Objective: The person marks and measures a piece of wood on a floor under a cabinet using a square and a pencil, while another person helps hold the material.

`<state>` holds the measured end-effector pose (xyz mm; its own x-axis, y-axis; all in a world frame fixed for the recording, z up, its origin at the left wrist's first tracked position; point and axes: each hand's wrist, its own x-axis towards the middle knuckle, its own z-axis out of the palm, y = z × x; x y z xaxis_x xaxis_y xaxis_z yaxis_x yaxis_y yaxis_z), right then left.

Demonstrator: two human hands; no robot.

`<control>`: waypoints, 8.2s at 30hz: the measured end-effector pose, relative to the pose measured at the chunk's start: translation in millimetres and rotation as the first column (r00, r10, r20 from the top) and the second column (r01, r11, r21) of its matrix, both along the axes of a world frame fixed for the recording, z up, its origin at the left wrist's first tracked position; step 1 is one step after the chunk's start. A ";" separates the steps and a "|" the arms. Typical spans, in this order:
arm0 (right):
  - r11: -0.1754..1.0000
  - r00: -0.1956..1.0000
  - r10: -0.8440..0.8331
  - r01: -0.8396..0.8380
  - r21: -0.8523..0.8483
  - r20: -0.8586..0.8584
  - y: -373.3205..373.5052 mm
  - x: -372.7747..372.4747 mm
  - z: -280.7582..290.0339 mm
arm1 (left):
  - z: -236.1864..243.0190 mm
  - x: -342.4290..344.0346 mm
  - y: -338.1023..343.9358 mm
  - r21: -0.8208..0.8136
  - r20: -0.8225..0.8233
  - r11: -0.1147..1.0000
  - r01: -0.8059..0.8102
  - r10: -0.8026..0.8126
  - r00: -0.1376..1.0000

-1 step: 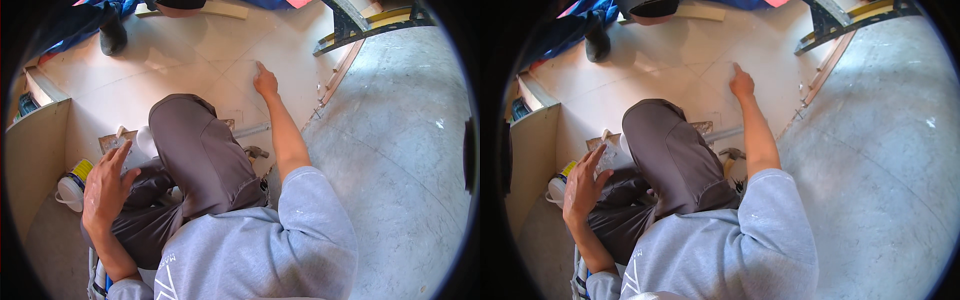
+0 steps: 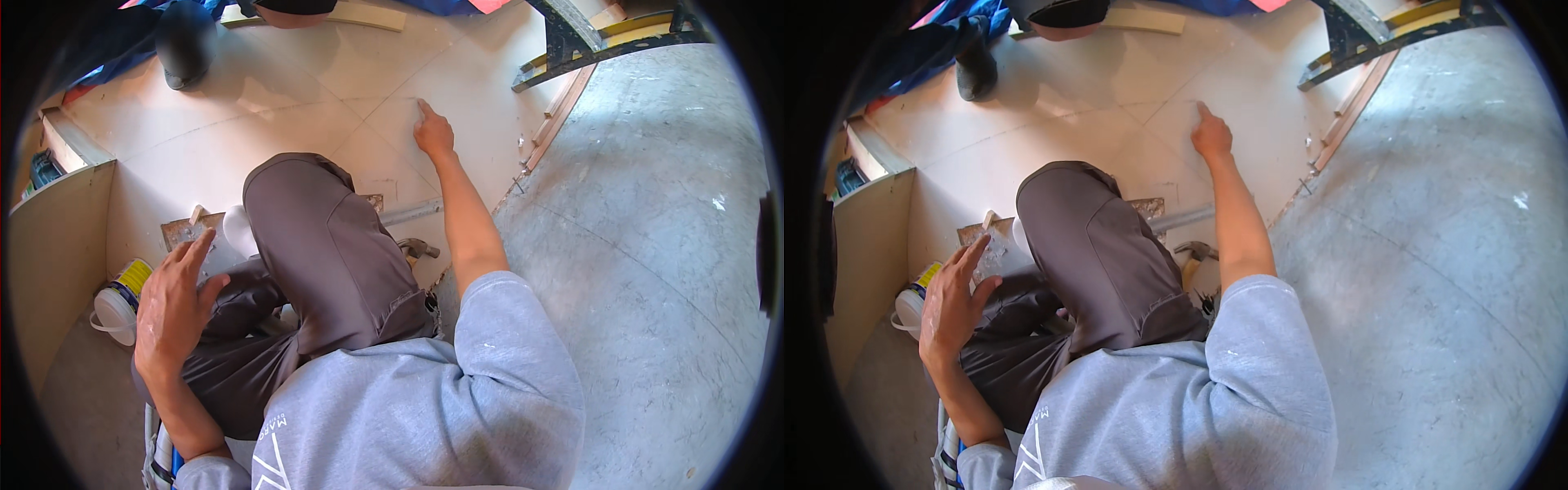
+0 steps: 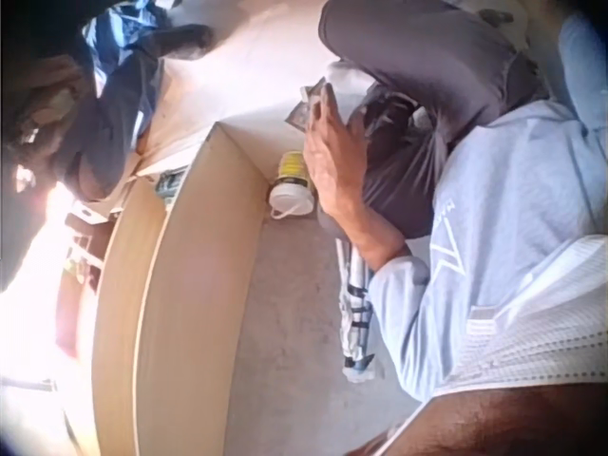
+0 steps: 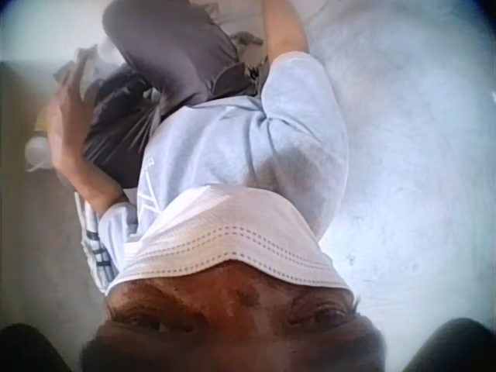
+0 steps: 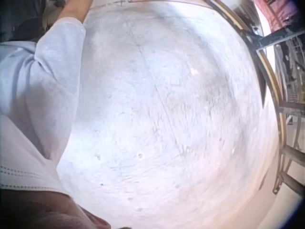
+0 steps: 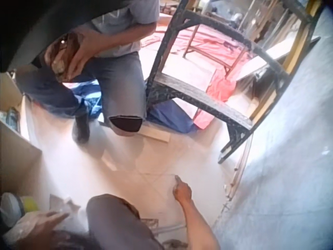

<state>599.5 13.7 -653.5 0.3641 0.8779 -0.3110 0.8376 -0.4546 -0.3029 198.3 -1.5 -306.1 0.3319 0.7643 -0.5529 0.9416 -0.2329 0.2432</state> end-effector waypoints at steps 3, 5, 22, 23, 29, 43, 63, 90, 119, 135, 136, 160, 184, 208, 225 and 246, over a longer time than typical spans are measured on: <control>1.000 1.000 0.005 -0.005 -0.004 0.028 1.4 -1.4 0.1 | -2.3 -1.4 -1.1 0.035 0.015 0.999 0.033 -0.034 0.999; 0.998 0.997 0.048 -0.049 -0.026 -0.058 1.8 5.1 2.6 | -3.1 -0.6 -1.2 0.077 0.035 0.994 0.079 -0.082 0.996; 0.970 0.832 0.184 -0.241 -0.043 -0.523 -82.3 -70.3 -11.2 | -4.3 -14.9 -1.6 -0.031 0.014 0.999 0.027 -0.027 1.000; 0.965 0.838 0.191 -0.257 -0.061 -0.511 -79.6 -68.6 -8.1 | -6.7 -16.1 -2.6 -0.031 0.023 0.999 0.031 -0.030 0.999; 0.966 0.807 0.206 -0.258 -0.017 -0.554 -87.3 -32.6 -51.3 | -20.3 -12.0 -2.2 0.041 0.032 0.996 0.077 -0.078 0.996; 0.984 0.846 0.087 -0.154 -0.084 -0.527 -102.9 -70.2 -42.6 | -14.0 -22.8 0.8 -0.058 0.037 0.998 -0.011 0.013 0.999; 0.991 0.898 0.049 -0.098 -0.089 -0.438 -108.4 -88.4 0.0 | 8.0 -9.6 0.1 0.035 0.052 0.996 0.088 -0.089 0.995; 0.998 0.884 0.030 -0.050 -0.031 -0.467 -111.1 -83.5 -7.5 | 7.4 -2.5 2.9 0.014 0.046 0.996 0.084 -0.084 0.995; 0.998 0.905 0.010 -0.036 -0.054 -0.424 -108.2 -85.6 -5.6 | 10.0 -1.0 3.1 0.001 0.059 0.998 0.060 -0.059 0.996; 0.997 0.909 0.012 -0.043 -0.064 -0.416 -107.2 -86.4 -1.2 | 11.5 -2.6 2.3 0.013 0.070 0.998 0.063 -0.064 0.996; 0.997 0.908 0.006 -0.040 -0.073 -0.419 -106.8 -86.6 -0.2 | 12.2 -2.1 2.4 0.008 0.067 0.998 0.059 -0.059 0.996; 0.995 0.908 -0.021 -0.022 -0.099 -0.419 -105.5 -87.7 3.3 | 17.3 -0.3 1.3 -0.005 0.059 0.999 0.046 -0.046 0.997; 0.998 0.907 -0.014 -0.011 -0.055 -0.421 -108.1 -88.0 1.0 | 19.0 -1.2 -0.9 -0.004 0.076 1.000 0.007 -0.006 0.997; 0.996 0.918 0.016 -0.048 -0.070 -0.397 -104.6 -90.3 2.2 | 18.7 -9.8 -3.4 0.039 0.057 0.998 0.048 -0.050 0.997; 0.994 0.912 0.017 -0.061 -0.093 -0.410 -104.4 -87.4 5.4 | 14.9 -13.4 -3.7 0.056 0.046 0.997 0.044 -0.046 0.998; 0.996 0.883 0.036 -0.068 -0.051 -0.467 -105.3 -82.1 -5.2 | 15.3 -12.6 -1.5 0.034 0.029 0.999 0.017 -0.018 0.999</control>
<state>517.4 -91.6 -658.6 0.1179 0.8638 -0.4897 0.6300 -0.4463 -0.6355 185.7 -3.0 -290.8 0.3611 0.7764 -0.5165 0.9299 -0.2584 0.2618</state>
